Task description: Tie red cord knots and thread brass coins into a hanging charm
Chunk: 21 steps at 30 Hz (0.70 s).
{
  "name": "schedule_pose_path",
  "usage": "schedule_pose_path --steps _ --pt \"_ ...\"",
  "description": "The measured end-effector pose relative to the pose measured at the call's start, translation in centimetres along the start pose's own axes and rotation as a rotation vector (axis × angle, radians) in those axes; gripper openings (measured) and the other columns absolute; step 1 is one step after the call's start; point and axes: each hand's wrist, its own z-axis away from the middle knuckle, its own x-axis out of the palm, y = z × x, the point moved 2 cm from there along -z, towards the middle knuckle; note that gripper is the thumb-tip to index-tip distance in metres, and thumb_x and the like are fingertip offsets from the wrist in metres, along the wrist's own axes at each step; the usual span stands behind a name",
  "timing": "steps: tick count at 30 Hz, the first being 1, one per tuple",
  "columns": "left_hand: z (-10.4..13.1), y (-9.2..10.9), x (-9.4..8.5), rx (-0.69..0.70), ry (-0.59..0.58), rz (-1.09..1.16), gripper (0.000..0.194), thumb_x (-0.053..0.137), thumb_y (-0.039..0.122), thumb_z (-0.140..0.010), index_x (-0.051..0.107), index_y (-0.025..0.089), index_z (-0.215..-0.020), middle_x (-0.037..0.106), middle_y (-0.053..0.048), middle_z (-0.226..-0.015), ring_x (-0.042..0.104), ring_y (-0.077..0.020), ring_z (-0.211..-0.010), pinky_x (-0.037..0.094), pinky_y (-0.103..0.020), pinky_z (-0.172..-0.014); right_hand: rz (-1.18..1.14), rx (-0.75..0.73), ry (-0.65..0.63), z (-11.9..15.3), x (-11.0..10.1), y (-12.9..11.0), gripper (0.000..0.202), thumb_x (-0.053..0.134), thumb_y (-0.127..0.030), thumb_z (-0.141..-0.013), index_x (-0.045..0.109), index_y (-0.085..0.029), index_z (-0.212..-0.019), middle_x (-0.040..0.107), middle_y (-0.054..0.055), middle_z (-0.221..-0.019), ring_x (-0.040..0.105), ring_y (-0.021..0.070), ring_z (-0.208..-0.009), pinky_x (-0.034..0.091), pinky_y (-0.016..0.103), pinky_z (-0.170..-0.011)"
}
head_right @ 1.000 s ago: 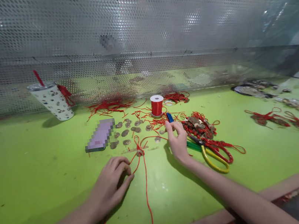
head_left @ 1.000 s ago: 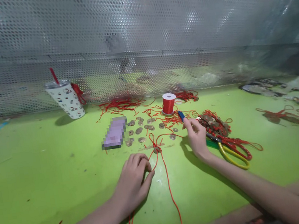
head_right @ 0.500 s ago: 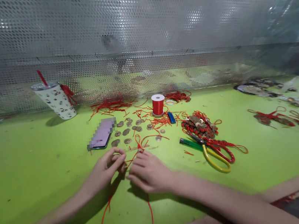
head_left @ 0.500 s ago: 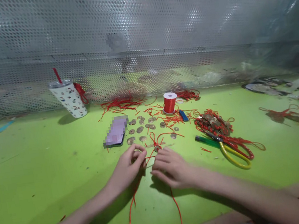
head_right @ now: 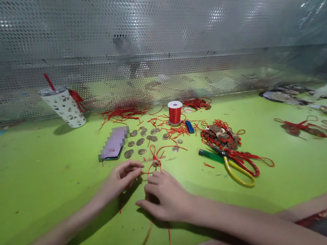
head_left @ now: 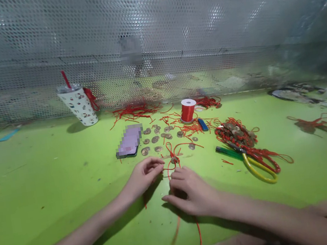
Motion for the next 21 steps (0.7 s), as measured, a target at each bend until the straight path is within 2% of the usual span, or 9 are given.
schedule_pose_path --steps 4,7,9,16,21 --pt "0.29 0.24 0.39 0.014 -0.024 -0.023 0.021 0.071 0.038 -0.078 0.068 0.018 -0.085 0.061 0.001 -0.066 0.051 -0.0125 -0.057 0.036 -0.024 -0.05 0.1 0.15 0.045 0.37 -0.52 0.48 0.031 0.068 -0.044 -0.088 0.054 -0.02 -0.075 0.06 0.004 -0.08 0.052 0.0218 -0.081 0.042 0.036 -0.076" --pt "0.48 0.44 0.44 0.012 -0.009 -0.021 0.023 0.072 0.038 -0.078 0.067 0.017 -0.085 0.061 0.001 -0.065 0.052 -0.0121 -0.057 0.038 -0.024 -0.051 0.194 0.183 0.094 0.35 -0.64 0.52 0.021 0.062 -0.038 -0.091 0.057 -0.017 -0.091 0.062 0.011 -0.094 0.052 0.0272 -0.091 0.044 0.041 -0.08" --pt "0.54 0.43 0.43 0.009 0.003 -0.015 0.024 0.073 0.039 -0.077 0.066 0.017 -0.086 0.061 0.001 -0.066 0.053 -0.0121 -0.057 0.04 -0.024 -0.052 0.23 0.194 0.09 0.39 -0.5 0.51 0.019 0.057 -0.035 -0.094 0.058 -0.016 -0.094 0.062 0.013 -0.097 0.052 0.0289 -0.093 0.044 0.043 -0.082" --pt "0.67 0.15 0.69 0.021 0.009 0.03 0.027 0.074 0.039 -0.077 0.065 0.017 -0.09 0.064 0.0 -0.07 0.059 -0.0139 -0.063 0.045 -0.027 -0.058 0.255 0.202 0.044 0.63 0.07 0.7 0.016 0.047 -0.023 -0.097 0.059 -0.015 -0.091 0.061 0.012 -0.095 0.052 0.026 -0.085 0.045 0.042 -0.078" --pt "1.01 0.2 0.88 0.002 0.026 0.028 0.026 0.072 0.037 -0.078 0.064 0.016 -0.092 0.066 -0.001 -0.073 0.061 -0.0148 -0.066 0.048 -0.028 -0.062 0.216 0.172 0.118 0.57 0.28 1.03 0.018 0.043 -0.022 -0.1 0.058 -0.014 -0.093 0.061 0.012 -0.095 0.051 0.025 -0.086 0.044 0.04 -0.08"
